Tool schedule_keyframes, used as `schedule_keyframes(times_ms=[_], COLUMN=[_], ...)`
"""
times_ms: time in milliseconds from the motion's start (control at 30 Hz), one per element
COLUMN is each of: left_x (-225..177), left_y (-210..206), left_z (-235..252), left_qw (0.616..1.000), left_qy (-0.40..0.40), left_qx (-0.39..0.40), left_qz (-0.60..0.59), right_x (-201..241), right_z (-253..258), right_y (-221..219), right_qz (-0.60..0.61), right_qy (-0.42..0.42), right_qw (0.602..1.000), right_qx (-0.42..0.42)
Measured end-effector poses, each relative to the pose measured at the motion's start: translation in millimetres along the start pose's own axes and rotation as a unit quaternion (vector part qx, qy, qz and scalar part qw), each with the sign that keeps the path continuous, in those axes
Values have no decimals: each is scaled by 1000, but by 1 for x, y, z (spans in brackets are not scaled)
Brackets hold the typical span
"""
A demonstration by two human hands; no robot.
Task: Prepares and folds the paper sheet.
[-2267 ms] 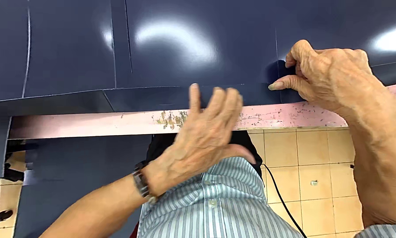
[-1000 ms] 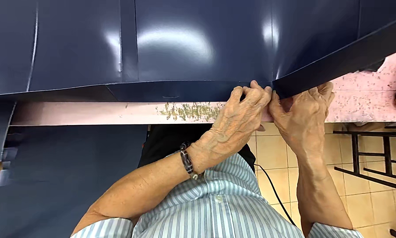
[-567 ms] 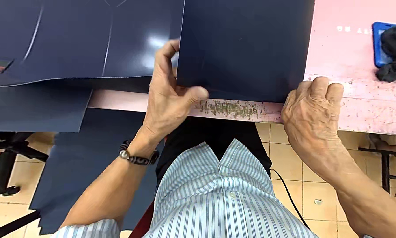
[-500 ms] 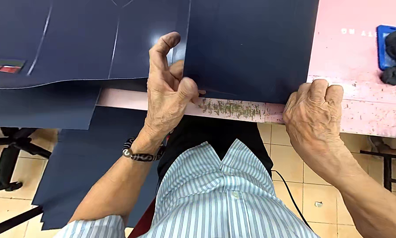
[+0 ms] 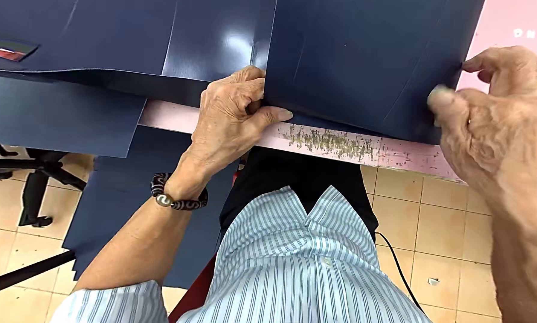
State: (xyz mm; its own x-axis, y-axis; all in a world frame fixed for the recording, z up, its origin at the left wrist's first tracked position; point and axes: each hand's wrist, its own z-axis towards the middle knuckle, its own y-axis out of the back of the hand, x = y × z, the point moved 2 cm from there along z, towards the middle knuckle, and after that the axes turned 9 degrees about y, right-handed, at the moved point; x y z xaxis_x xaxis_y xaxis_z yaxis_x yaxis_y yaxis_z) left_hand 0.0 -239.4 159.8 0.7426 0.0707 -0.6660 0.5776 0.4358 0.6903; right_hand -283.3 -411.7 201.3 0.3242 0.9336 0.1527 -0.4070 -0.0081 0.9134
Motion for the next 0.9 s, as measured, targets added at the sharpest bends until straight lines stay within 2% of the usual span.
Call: schedule_keyframes(times_ms=[100, 167, 267, 367, 600, 733, 900], left_x=[-1, -3, -6, -4, 2, -6, -17], left_y=[2, 1, -3, -7, 9, 22, 12], left_z=[1, 3, 8, 8, 2, 4, 13], left_qw=[1000, 999, 995, 993, 997, 985, 973], left_qy=[-10, -3, 41, 57, 2, 33, 126], left_qx=[-15, -40, -86, -95, 38, 118, 48], left_qz=[14, 13, 24, 34, -68, -120, -190], right_x=[2, 2, -2, -5, 0, 0, 2], right_z=[14, 14, 12, 9, 14, 16, 16], right_y=[-25, -38, -43, -50, -58, -58, -58], right_qz=[8, 38, 102, 86, -9, -18, -16], right_qy=[-47, -58, -86, -75, -67, -64, -63], right_qw=[991, 988, 989, 993, 994, 992, 992], right_qx=[-128, -137, -63, -11, 87, 107, 104])
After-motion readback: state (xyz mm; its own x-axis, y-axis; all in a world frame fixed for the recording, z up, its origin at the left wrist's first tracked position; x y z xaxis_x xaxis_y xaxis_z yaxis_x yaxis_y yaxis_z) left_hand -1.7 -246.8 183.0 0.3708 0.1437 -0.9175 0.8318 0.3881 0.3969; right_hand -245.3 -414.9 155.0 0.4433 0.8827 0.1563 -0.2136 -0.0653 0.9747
